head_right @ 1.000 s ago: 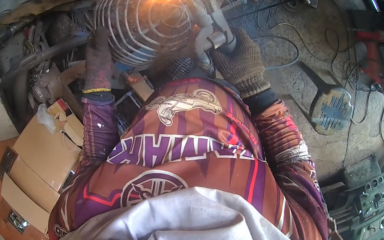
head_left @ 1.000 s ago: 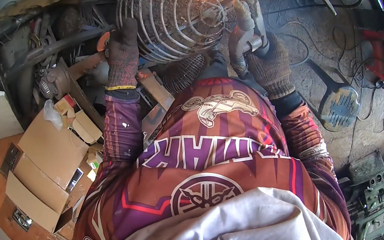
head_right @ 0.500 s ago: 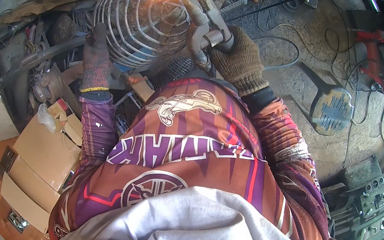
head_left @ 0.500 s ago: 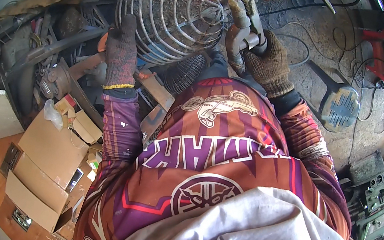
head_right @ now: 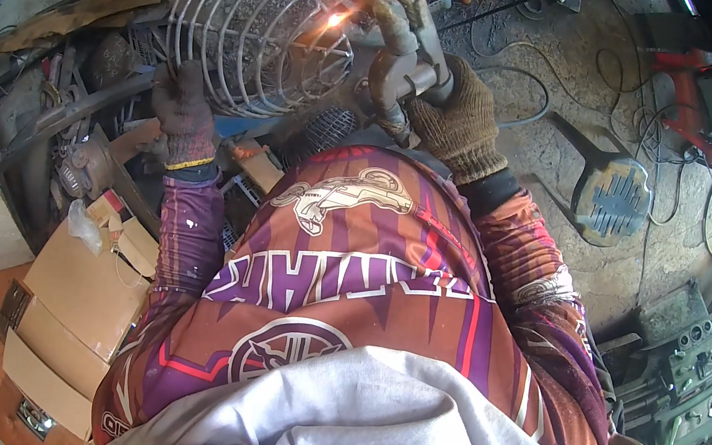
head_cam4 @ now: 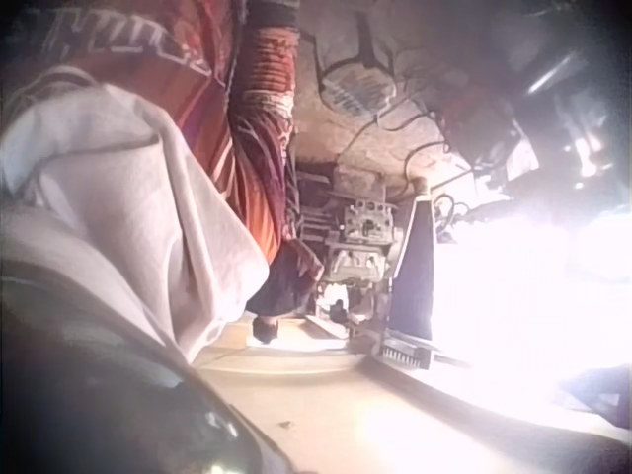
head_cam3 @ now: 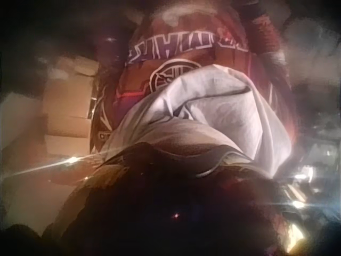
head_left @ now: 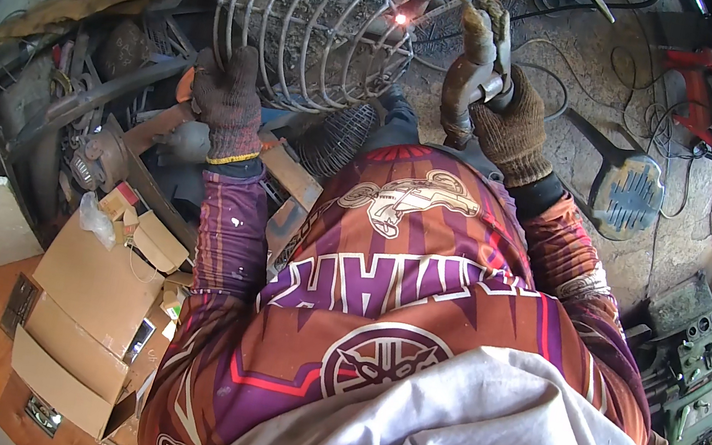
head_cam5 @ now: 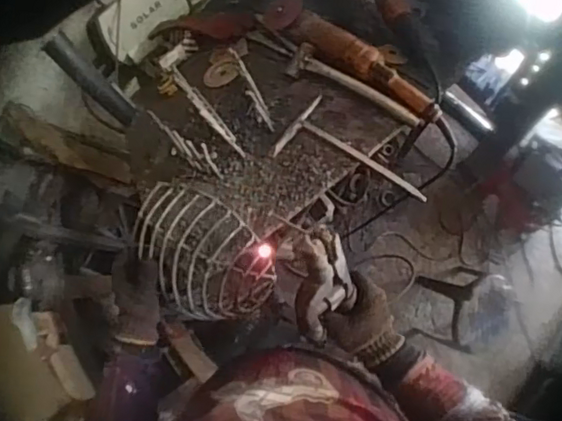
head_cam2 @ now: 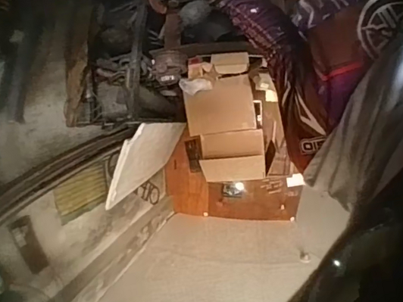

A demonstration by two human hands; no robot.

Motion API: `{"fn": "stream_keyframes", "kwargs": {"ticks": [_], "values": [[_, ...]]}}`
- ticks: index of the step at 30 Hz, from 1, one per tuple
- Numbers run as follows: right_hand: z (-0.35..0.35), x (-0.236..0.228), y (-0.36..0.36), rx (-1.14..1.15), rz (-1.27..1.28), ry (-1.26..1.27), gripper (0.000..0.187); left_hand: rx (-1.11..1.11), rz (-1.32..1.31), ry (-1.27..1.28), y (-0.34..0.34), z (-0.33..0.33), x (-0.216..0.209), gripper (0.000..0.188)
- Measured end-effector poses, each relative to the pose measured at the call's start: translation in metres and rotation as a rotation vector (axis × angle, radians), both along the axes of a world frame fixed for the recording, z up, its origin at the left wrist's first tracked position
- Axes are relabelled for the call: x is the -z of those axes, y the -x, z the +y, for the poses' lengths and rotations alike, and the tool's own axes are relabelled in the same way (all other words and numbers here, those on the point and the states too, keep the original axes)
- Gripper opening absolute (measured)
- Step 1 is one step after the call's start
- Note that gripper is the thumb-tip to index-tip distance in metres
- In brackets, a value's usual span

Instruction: The person welds a curved metal frame using a welding torch, holding the torch with a gloved hand while supporting the frame with the other gloved hand.

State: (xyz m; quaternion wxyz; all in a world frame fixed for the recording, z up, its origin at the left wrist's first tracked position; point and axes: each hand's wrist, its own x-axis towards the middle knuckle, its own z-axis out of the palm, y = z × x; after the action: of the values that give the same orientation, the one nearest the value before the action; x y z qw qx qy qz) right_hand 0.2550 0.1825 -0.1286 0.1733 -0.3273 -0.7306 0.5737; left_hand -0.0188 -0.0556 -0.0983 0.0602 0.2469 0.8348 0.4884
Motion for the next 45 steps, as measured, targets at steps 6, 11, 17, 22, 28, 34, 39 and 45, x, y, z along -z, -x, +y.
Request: {"fn": "stream_keyframes", "kwargs": {"ticks": [6,11,17,22,28,34,39,45], "values": [[0.004,-0.004,-0.007,-0.007,-0.070,-0.007,0.052,-0.087,-0.227,-0.196,0.020,-0.016,0.020,0.033],[0.004,0.001,-0.009,-0.011,-0.057,-0.027,0.053,-0.093,-0.090,0.004,0.012,-0.003,0.010,0.036],[0.004,-0.003,-0.003,-0.046,-0.077,-0.054,0.045,-0.201,-0.245,0.017,-0.017,0.028,-0.026,0.047],[0.007,0.000,0.000,-0.086,-0.073,-0.076,0.048,-0.172,-0.399,0.122,-0.019,0.041,-0.053,0.053],[0.004,0.007,-0.003,-0.090,-0.109,-0.120,0.049,-0.146,-0.471,0.168,-0.019,0.048,-0.063,0.059],[0.002,0.007,-0.004,-0.088,-0.099,-0.115,0.048,-0.166,-0.474,0.199,-0.017,0.044,-0.060,0.059],[0.001,0.008,-0.005,-0.084,-0.109,-0.127,0.050,-0.165,-0.413,0.173,-0.019,0.046,-0.057,0.056],[0.000,-0.001,0.001,-0.165,-0.107,-0.210,0.047,-0.293,-0.386,0.171,-0.027,0.061,-0.066,0.037]]}}
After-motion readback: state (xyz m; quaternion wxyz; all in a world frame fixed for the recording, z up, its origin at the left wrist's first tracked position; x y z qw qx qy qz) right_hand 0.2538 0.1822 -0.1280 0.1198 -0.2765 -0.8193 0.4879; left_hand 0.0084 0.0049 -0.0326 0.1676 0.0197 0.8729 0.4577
